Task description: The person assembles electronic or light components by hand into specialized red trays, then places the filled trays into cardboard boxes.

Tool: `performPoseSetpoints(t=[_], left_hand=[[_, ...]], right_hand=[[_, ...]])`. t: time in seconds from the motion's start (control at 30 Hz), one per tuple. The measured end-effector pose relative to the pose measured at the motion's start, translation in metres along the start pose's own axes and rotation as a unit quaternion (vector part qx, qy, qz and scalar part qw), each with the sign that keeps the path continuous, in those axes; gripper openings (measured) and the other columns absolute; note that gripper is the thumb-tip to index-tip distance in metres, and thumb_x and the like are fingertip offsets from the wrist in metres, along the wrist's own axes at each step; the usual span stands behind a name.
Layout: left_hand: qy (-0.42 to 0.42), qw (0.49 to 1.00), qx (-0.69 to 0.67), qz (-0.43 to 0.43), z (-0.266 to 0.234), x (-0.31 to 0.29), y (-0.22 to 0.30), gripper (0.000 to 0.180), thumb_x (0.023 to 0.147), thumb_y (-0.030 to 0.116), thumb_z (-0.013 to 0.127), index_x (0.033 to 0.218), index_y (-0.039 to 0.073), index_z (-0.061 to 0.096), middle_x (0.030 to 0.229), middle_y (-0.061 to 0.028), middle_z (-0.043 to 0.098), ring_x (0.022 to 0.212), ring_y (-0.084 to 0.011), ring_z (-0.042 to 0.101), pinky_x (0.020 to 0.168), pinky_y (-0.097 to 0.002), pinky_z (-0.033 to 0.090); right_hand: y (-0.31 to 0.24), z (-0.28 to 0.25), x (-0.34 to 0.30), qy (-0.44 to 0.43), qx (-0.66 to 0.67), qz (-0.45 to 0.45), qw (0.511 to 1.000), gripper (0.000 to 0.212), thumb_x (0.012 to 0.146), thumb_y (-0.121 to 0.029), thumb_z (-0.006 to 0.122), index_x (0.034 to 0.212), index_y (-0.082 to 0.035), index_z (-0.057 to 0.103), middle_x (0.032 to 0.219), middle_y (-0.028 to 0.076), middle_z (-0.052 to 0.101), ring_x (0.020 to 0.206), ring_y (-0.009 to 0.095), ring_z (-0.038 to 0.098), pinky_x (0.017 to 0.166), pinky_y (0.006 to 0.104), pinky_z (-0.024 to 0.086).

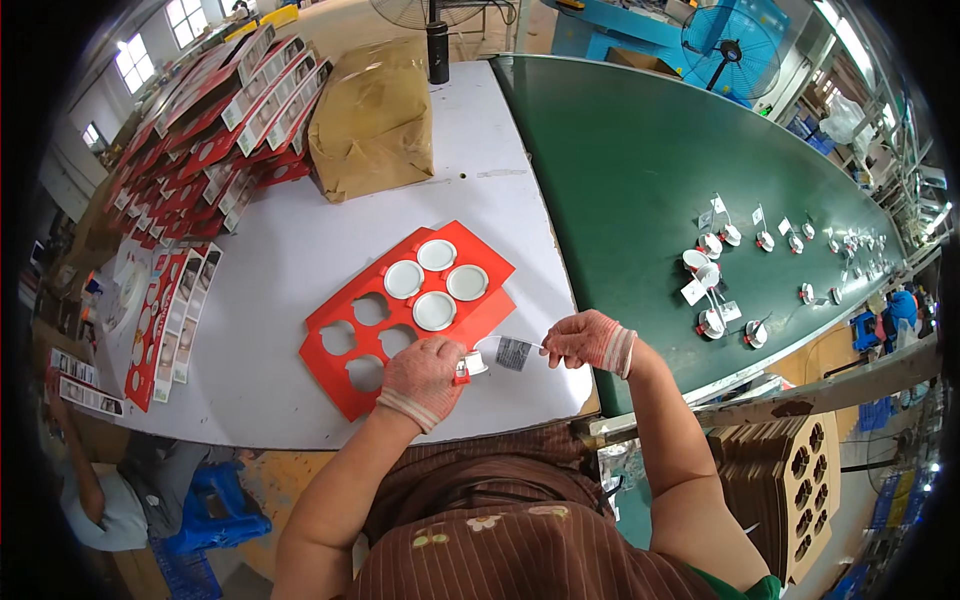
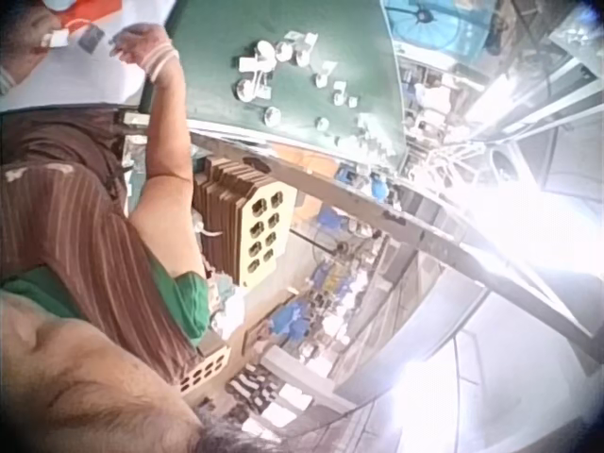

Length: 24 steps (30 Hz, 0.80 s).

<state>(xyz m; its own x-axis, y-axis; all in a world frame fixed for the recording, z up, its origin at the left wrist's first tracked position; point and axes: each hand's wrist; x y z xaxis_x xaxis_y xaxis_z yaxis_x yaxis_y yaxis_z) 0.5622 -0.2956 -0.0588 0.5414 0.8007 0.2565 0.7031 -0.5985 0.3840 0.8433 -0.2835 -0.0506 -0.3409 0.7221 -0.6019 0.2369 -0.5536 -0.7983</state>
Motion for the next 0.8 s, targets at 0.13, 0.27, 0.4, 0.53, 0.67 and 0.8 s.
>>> performPoseSetpoints(t=[0.13,0.27,0.4,0.53,0.67,0.8], left_hand=[[-0.071,0.993,0.01,-0.099,-0.015,0.006,0.015,0.026,0.073,0.021,0.068,0.093,0.008,0.059,0.085,-0.0123,0.061,0.078,-0.0307,0.06,0.066,-0.0402,0.049],[-0.077,0.979,-0.052,-0.18,-0.007,0.006,0.015,0.031,0.076,0.021,0.068,0.099,0.004,0.059,0.089,-0.0127,0.064,0.077,-0.0267,0.064,0.062,-0.0363,0.053],[-0.088,0.753,-0.534,-0.374,0.009,0.002,0.012,0.032,0.083,0.019,0.062,0.107,-0.001,0.056,0.095,-0.0111,0.063,0.074,-0.019,0.066,0.048,-0.0317,0.057],[0.016,0.643,-0.634,-0.43,0.031,-0.001,0.022,0.035,0.083,0.017,0.062,0.113,0.001,0.052,0.097,-0.0115,0.063,0.074,-0.0232,0.066,0.052,-0.0342,0.059],[0.089,0.601,-0.671,-0.425,0.034,-0.002,0.031,0.035,0.084,0.019,0.061,0.112,0.001,0.053,0.098,-0.0135,0.063,0.079,-0.0254,0.065,0.055,-0.0377,0.059],[0.133,0.554,-0.714,-0.406,0.043,-0.004,0.032,0.033,0.085,0.021,0.06,0.111,0.001,0.053,0.096,-0.0134,0.063,0.079,-0.0267,0.065,0.055,-0.0398,0.057]], right_hand=[[0.005,0.017,-0.003,0.001,-0.024,-0.021,1.0,0.016,0.085,-0.015,0.057,0.087,-0.002,0.066,0.068,0.002,0.062,0.053,0.009,0.05,0.045,0.0224,0.041],[-0.003,0.046,-0.009,0.142,-0.127,0.006,0.982,0.016,0.085,-0.018,0.057,0.086,-0.004,0.064,0.067,0.002,0.063,0.05,0.009,0.05,0.046,0.0246,0.042],[-0.006,0.068,-0.01,0.219,-0.145,-0.051,0.963,0.017,0.085,-0.019,0.057,0.085,-0.003,0.061,0.063,0.005,0.063,0.048,0.011,0.051,0.045,0.0258,0.042],[-0.006,0.094,-0.014,0.244,-0.03,-0.081,0.966,0.022,0.085,-0.02,0.058,0.08,0.001,0.058,0.06,0.008,0.062,0.047,0.011,0.052,0.044,0.0253,0.041],[-0.003,0.115,-0.016,0.26,-0.002,-0.098,0.961,0.019,0.085,-0.017,0.061,0.075,-0.001,0.056,0.056,0.005,0.058,0.043,0.008,0.048,0.04,0.023,0.036],[0.006,0.125,-0.01,0.265,0.021,-0.08,0.961,0.019,0.087,-0.016,0.058,0.077,-0.001,0.056,0.056,0.006,0.058,0.043,0.008,0.047,0.04,0.0227,0.037]])
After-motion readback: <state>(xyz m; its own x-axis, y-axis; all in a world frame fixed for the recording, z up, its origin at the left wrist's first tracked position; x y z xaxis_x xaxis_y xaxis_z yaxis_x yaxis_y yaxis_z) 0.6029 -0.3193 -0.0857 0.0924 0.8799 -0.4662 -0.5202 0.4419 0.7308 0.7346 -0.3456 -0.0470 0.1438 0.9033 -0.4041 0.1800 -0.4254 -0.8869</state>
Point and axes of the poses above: each hand's wrist, its own x-axis towards the middle knuckle, its own z-axis out of the palm, y = z × x
